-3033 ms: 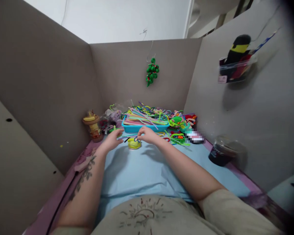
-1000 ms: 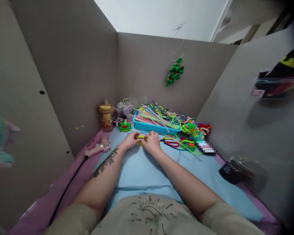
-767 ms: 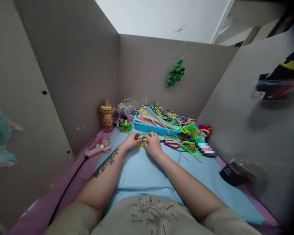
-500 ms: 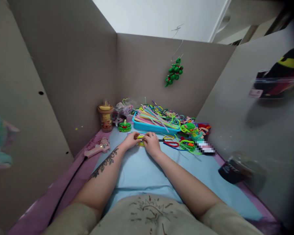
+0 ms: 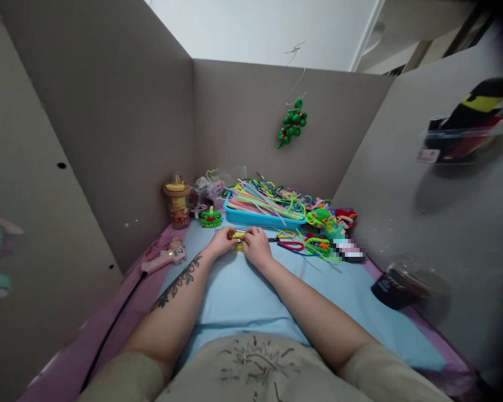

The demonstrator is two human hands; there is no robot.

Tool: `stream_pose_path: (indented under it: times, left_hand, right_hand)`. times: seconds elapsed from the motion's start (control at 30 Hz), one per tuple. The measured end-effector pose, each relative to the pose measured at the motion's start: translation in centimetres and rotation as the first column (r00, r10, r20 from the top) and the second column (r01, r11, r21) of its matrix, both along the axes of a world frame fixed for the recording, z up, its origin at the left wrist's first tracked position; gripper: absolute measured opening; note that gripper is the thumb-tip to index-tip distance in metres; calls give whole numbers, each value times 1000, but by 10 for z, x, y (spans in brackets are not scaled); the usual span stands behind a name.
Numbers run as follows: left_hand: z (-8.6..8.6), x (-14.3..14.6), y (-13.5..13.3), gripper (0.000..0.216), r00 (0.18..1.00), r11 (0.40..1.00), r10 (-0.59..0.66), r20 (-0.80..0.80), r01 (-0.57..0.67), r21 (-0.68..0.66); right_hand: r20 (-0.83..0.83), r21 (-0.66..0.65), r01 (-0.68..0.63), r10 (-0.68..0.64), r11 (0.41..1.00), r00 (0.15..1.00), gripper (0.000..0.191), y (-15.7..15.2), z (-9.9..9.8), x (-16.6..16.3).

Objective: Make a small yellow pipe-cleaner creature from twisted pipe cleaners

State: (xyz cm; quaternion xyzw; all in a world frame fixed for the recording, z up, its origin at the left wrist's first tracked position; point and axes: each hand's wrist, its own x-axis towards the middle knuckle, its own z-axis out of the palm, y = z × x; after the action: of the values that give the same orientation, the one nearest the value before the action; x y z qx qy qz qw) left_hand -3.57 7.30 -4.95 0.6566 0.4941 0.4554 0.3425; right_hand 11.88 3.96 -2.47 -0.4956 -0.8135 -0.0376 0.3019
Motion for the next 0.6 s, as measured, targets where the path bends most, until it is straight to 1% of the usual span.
stream_pose_path:
  times: [0.1,0.13,0.2,0.23,0.3,0.37,0.43,0.5,0.6]
  left_hand:
    - [0,-4,2,37,994,996,-56,96,63,-68]
    - [1,-5,2,39,989,993,-69,134,81,-88]
    - [2,-8,2,42,981,991,-65,183,85,-104]
    - [3,-8,2,43,981,993,-52,187,71,-97]
    - [5,-8,0,43,987,997,-25,161,35,-63]
    - [7,-6,-1,42,991,1000,-19,131,22,-21]
    - [7,-2,-2,42,992,1000,-31,123,30,7]
    - [7,1,-2,42,992,999,-40,121,37,21]
    - [6,5,-2,42,994,998,-48,103,44,37]
  right_hand:
    - [-155,35,-73,77,997,985,28,4,-2,7]
    - [-223,45,-77,85,996,971,31,6,-2,10]
    - [-353,32,-52,61,998,933,35,10,-1,19]
    - [-405,4,-36,35,999,914,35,13,-1,24]
    - [-463,-103,-42,-10,994,887,34,18,1,33]
    - [-474,-243,-102,-26,965,880,31,22,1,41]
    - [-490,-344,-168,-24,924,872,30,26,0,45]
    - [-524,-373,-209,-20,904,851,30,29,-3,46]
    - [-567,-367,-241,-11,899,824,25,36,-11,44]
